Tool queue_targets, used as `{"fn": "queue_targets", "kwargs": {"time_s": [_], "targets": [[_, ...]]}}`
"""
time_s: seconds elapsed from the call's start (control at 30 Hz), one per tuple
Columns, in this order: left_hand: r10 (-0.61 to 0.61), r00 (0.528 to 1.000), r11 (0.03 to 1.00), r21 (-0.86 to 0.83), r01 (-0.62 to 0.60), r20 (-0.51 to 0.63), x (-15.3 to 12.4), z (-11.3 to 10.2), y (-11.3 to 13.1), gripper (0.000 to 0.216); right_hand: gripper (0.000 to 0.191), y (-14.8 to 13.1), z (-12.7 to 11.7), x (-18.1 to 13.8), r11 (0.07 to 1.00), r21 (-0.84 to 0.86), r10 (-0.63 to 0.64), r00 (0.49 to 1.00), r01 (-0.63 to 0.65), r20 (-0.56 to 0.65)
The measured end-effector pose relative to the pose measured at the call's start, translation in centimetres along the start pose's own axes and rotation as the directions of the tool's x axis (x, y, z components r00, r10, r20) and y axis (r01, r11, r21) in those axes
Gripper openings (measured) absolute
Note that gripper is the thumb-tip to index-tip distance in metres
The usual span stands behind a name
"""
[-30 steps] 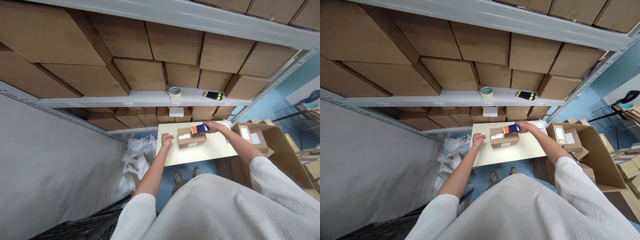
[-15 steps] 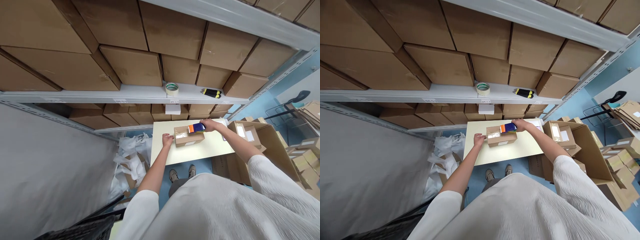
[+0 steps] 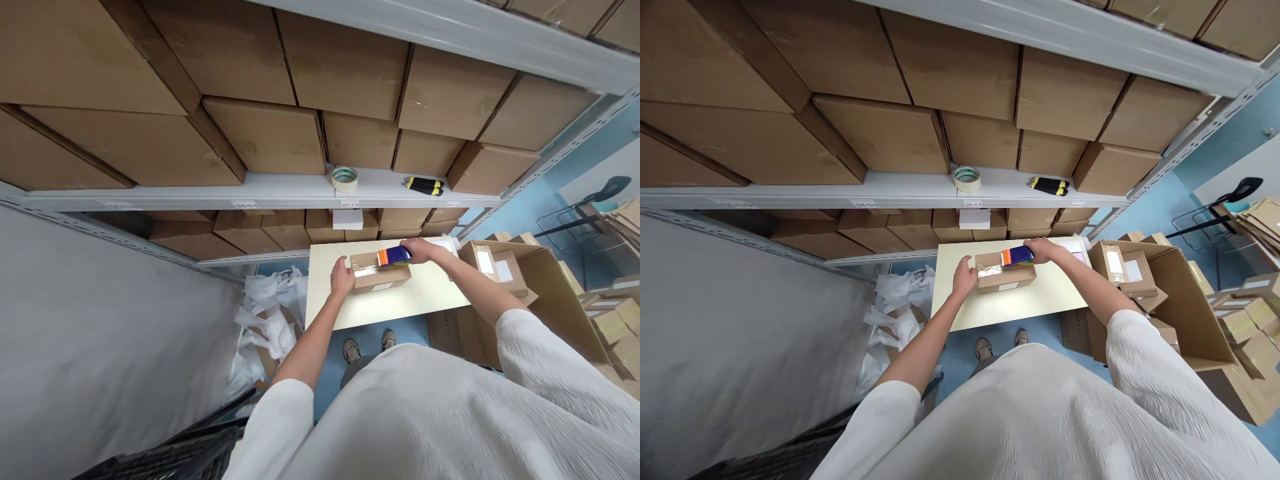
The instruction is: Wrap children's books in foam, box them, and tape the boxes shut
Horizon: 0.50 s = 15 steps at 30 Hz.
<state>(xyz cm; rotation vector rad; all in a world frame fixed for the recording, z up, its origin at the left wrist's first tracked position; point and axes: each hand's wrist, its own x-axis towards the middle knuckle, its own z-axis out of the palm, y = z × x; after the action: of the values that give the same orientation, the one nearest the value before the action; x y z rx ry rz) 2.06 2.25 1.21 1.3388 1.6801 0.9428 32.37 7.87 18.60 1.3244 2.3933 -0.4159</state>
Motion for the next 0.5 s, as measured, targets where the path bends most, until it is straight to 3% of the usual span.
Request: {"fn": "queue_targets", "kwargs": {"time_s": [0.1,0.2,0.5], "targets": [[0.23,0.936,0.933,0.214,-0.291,0.267,0.1,0.3,1.6,0.076,0.042,-0.1,-0.2,0.1,1.0,-0.016,-0.003,0.999,0.004,0.033],[0.171,0.855,0.855,0.358,-0.376,0.49,0.4,0.7,2.2,0.108,0.045,-0.1,-0.2,0.1,0.999,-0.041,-0.006,0.998,0.009,0.059],[0.014,0.82,0.772,0.515,-0.372,0.572,1.3,0.5,1.7,0.118,0.053,1.2,0.2,-0.3,0.992,-0.107,-0.06,0.995,0.068,0.078]]}}
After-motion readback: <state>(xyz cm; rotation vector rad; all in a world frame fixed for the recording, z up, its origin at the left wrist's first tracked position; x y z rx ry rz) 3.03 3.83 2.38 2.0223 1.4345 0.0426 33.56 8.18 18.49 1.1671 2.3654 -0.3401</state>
